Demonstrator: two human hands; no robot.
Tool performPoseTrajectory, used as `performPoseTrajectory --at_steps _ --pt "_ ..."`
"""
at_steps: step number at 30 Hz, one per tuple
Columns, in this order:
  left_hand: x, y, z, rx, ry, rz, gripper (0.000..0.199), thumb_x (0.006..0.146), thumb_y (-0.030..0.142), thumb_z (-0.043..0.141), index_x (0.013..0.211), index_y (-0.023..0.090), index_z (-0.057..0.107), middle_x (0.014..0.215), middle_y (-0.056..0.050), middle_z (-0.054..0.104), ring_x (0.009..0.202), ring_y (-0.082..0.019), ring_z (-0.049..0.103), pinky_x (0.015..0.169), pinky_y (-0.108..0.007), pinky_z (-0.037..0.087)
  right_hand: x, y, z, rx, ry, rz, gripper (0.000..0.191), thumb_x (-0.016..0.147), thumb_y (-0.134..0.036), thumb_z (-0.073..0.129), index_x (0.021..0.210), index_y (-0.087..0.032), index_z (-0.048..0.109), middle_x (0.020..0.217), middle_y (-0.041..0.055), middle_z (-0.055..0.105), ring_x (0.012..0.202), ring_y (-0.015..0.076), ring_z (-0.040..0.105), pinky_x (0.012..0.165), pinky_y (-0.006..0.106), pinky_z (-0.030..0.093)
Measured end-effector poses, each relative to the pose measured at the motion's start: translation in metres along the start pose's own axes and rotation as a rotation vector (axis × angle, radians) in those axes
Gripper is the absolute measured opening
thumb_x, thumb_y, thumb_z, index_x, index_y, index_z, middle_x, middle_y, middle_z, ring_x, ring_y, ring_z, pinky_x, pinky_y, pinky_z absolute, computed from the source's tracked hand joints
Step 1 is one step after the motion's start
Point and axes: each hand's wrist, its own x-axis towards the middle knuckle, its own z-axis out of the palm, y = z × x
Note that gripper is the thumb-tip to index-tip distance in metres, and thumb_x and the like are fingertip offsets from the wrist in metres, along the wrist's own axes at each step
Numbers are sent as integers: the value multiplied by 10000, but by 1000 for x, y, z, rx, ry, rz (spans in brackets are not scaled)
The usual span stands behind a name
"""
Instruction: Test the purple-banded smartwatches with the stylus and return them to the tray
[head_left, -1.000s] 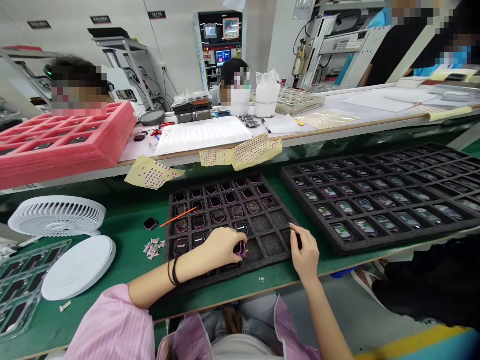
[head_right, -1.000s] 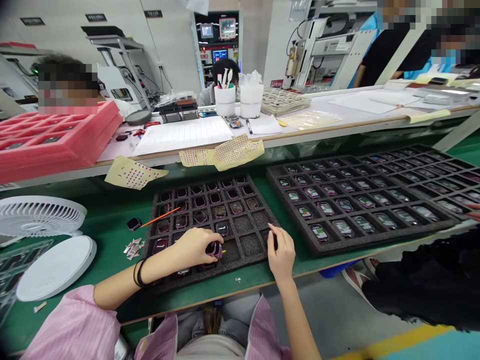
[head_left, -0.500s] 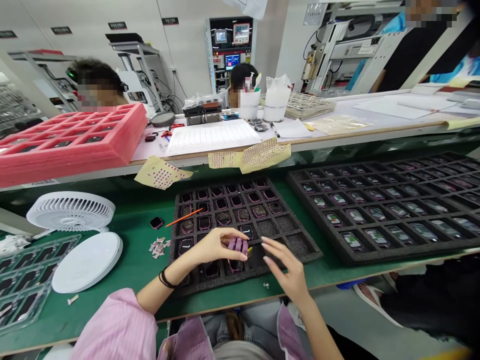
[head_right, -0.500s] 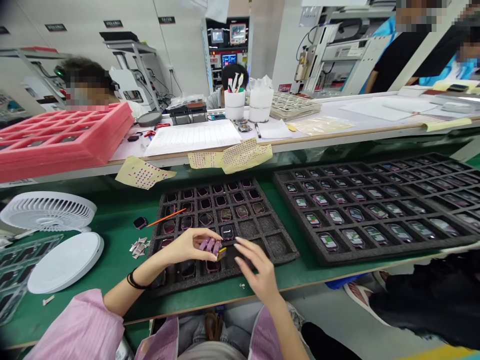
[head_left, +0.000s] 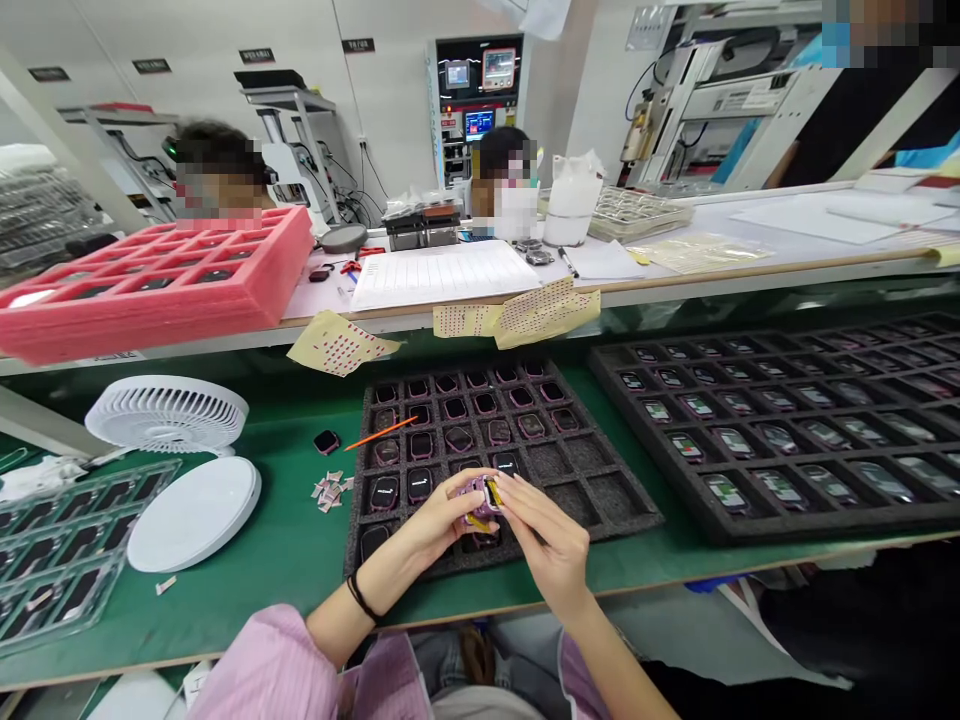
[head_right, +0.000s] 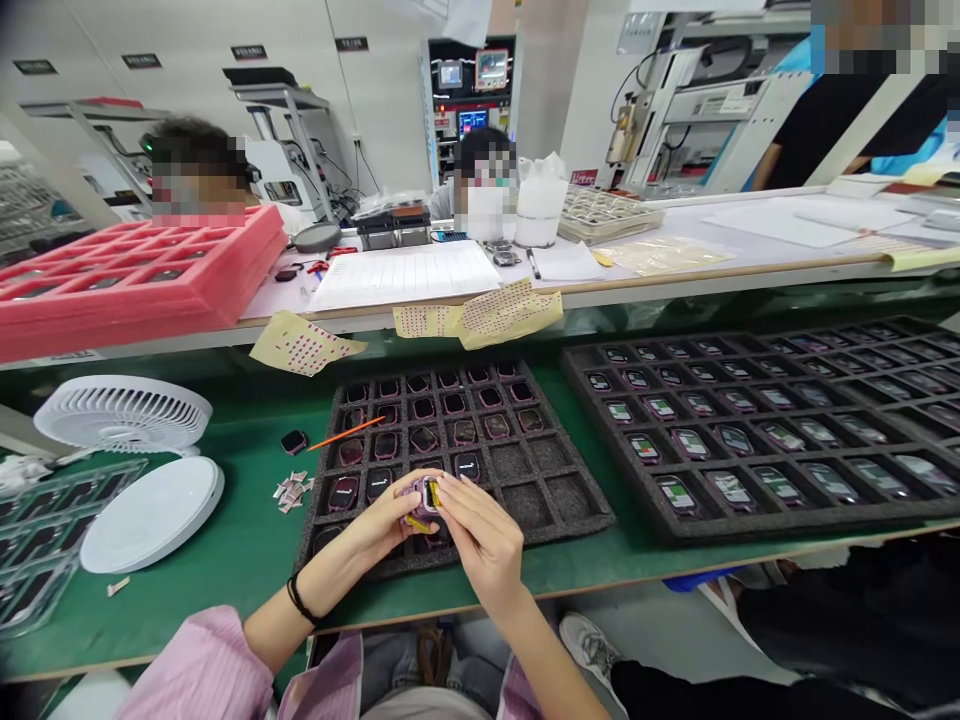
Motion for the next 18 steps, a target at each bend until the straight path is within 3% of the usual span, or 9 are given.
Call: performPoseTrajectory --at_steps 4,8,14,18 --pt "-1 -9 3 -126 76 41 446 615 330 843 1012 185 701 976 -44 693 804 -136 627 683 -223 517 -4 -9 8 -117 -22 -30 491 878 -49 517 1329 -243 540 1228 74 657 1141 244 621 956 423 545" --pt "-1 -15 3 -194 102 38 416 641 304 825 1015 173 699 977 -46 712 792 -128 636 669 -201 514 -7 -12 13 -203 -18 -58 551 870 -41 519 1383 -238 472 1246 84 645 1157 245 610 962 433 538" --pt "1 -19 4 -211 157 -2 291 717 245 764 986 160 692 948 -51 715 766 -131 646 679 -228 546 -5 -9 13 -209 -26 -36 578 849 -55 548 1382 -268 475 1223 85 660 1125 254 632 969 479 521" --pt "-1 -7 1 -145 168 -19 306 747 248 737 1031 152 672 1007 -76 705 873 -177 660 768 -295 553 -2 -4 4 -145 -78 31 499 877 -83 520 1338 -275 527 1202 68 675 1123 248 632 1008 507 481"
